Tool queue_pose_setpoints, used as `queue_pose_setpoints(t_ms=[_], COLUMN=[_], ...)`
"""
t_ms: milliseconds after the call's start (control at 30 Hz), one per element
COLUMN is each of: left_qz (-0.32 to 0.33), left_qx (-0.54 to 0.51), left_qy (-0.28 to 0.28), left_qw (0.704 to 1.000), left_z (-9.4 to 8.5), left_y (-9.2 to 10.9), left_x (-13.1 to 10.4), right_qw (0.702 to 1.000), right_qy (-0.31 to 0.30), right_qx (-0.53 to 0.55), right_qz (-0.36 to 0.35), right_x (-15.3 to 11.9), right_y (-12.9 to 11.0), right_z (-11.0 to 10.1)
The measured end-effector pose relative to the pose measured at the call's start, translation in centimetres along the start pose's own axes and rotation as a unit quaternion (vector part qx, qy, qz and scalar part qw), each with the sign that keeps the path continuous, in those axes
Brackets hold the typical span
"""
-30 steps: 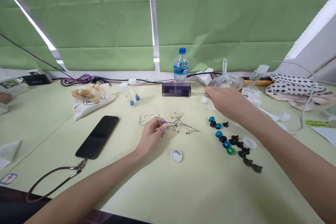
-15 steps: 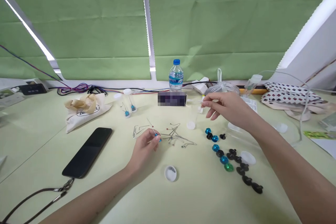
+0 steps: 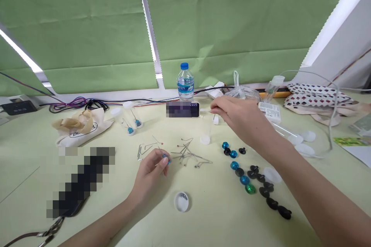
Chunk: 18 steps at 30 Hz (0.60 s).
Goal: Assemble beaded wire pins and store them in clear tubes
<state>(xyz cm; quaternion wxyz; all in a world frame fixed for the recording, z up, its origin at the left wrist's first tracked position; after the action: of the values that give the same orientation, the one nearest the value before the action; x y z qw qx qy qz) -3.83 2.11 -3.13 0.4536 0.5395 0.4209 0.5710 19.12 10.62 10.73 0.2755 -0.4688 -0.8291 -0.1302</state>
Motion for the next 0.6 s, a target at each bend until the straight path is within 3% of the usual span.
queue_pose_setpoints(t_ms=[367,600], left_qz=[-0.017,-0.027], left_qx=[-0.047,-0.065], left_qy=[-0.011,-0.014], left_qw=[0.999,0.997], left_z=[-0.1,-0.1], left_y=[-0.2,-0.1], left_x=[-0.2,0.0], right_qw=[0.999,0.998], right_qy=[0.000,0.040], right_qx=[0.037,0.005], right_qz=[0.026,0.045], right_x=[-0.1,-0.1], right_y=[-0.5,-0.7], right_z=[2.1,-0.5])
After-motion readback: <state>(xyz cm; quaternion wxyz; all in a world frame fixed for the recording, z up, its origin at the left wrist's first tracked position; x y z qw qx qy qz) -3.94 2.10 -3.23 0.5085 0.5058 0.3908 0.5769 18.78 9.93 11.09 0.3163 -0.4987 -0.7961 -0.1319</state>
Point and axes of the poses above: each hand's wrist, its own x-axis towards the middle knuckle, its own z-axis out of the palm, y = z × x, the point moved 3 cm from there along x, towards the middle knuckle, and after that the axes turned 10 degrees about z, right-handed, at the moved point
